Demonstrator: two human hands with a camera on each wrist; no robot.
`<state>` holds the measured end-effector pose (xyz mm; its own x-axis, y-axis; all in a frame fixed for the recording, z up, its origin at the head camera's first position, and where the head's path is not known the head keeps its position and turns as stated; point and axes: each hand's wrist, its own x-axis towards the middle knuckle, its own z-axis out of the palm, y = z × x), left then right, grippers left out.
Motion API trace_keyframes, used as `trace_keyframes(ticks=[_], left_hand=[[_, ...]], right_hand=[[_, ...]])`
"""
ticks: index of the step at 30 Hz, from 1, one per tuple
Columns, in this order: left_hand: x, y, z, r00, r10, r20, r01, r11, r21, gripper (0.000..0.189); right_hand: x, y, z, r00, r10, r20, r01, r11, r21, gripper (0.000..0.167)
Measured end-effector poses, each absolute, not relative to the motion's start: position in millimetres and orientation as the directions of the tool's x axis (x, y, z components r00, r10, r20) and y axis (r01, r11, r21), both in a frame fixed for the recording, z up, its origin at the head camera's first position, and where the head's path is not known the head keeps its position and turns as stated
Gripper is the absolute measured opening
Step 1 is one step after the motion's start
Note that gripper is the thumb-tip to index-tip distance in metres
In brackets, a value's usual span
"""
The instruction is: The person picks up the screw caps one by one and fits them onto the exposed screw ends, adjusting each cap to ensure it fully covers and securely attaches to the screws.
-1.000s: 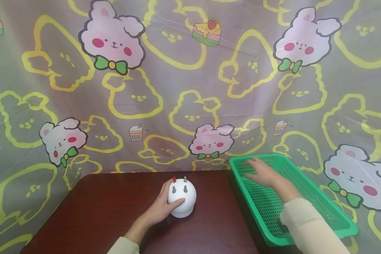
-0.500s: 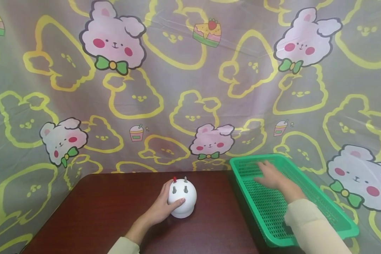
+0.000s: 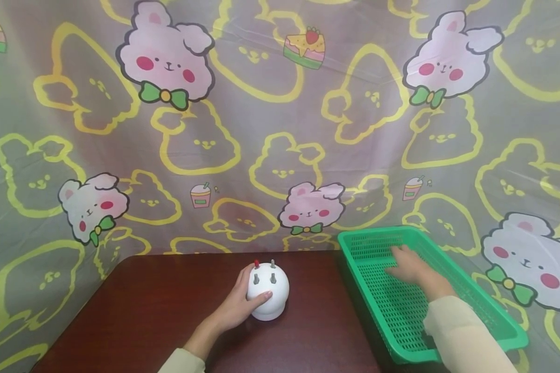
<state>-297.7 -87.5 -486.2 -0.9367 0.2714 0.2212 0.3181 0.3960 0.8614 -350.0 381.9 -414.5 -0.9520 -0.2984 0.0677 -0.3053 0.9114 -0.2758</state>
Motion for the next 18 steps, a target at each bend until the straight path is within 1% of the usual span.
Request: trace_keyframes(ticks=[6,13,18], left_hand=[[-298.3,-87.9,-484.9,-0.934,0.272,0.23,0.326,0.391,0.861,0.09],[-298.4,-88.7,-484.4,-0.936,0.27,0.226,0.323,0.4,0.858,0.091],[-299.4,-88.7,-483.8,-0.938,0.269,0.217,0.314,0.401,0.86,0.092]], right_hand=[[-353.5,389.8,-418.8,-0.958,-0.282,0.051,-0.286,0.92,-0.267,0.068],[-353.4,397.7,-417.6,-0.969,-0.247,0.016,-0.243,0.935,-0.259,0.072],[-355.5,402.2,-417.8,-0.968,-0.25,-0.012,-0.239,0.938,-0.25,0.075]])
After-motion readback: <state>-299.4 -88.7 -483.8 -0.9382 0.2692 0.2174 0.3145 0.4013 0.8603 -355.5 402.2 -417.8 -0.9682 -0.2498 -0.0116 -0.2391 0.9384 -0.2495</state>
